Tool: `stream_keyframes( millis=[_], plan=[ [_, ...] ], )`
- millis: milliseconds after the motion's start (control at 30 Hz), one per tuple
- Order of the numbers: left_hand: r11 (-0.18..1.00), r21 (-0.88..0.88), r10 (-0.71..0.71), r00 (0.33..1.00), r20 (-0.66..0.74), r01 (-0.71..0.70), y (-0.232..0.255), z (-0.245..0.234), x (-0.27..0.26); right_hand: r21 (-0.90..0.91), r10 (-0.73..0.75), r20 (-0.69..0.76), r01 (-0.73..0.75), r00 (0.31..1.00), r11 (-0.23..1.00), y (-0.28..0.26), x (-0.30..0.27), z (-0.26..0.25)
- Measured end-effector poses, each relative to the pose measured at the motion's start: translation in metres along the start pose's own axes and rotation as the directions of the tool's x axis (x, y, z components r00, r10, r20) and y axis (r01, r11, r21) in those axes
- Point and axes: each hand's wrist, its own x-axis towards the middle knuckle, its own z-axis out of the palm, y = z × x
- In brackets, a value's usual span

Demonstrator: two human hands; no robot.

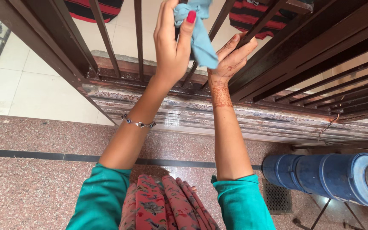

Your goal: The person wipes the horizontal bars of a brown metal railing using a blue cloth. They systematically clean the surface of the bars, moving from one section to the next while holding the cloth with both hands.

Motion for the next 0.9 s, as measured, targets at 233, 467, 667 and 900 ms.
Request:
stream_keyframes(
  millis=[233, 467, 667, 900],
  plan=[
    [0.990, -0.070, -0.113, 0.987, 0.110, 0.121, -0.011, -0.007, -0.007, -0.034, -0.060, -0.009, 0.060, 0.998, 0.998, 0.004, 0.000, 0.001],
    [0.955, 0.120, -0.288, 0.946, 0.151, 0.271, -0.057, -0.030, -0.088, -0.014, -0.043, 0.009, 0.043, 0.999, 0.999, -0.002, 0.001, -0.001],
    [0.921, 0.167, -0.376, 0.914, 0.153, 0.351, -0.089, -0.042, -0.150, -0.025, -0.052, 0.017, 0.053, 0.998, 0.998, -0.006, 0.001, -0.002],
    [0.878, 0.315, -0.421, 0.895, 0.150, 0.360, -0.095, -0.043, -0.170, 0.000, -0.031, 0.011, 0.031, 0.999, 1.000, -0.006, 0.001, -0.001]
  ],
)
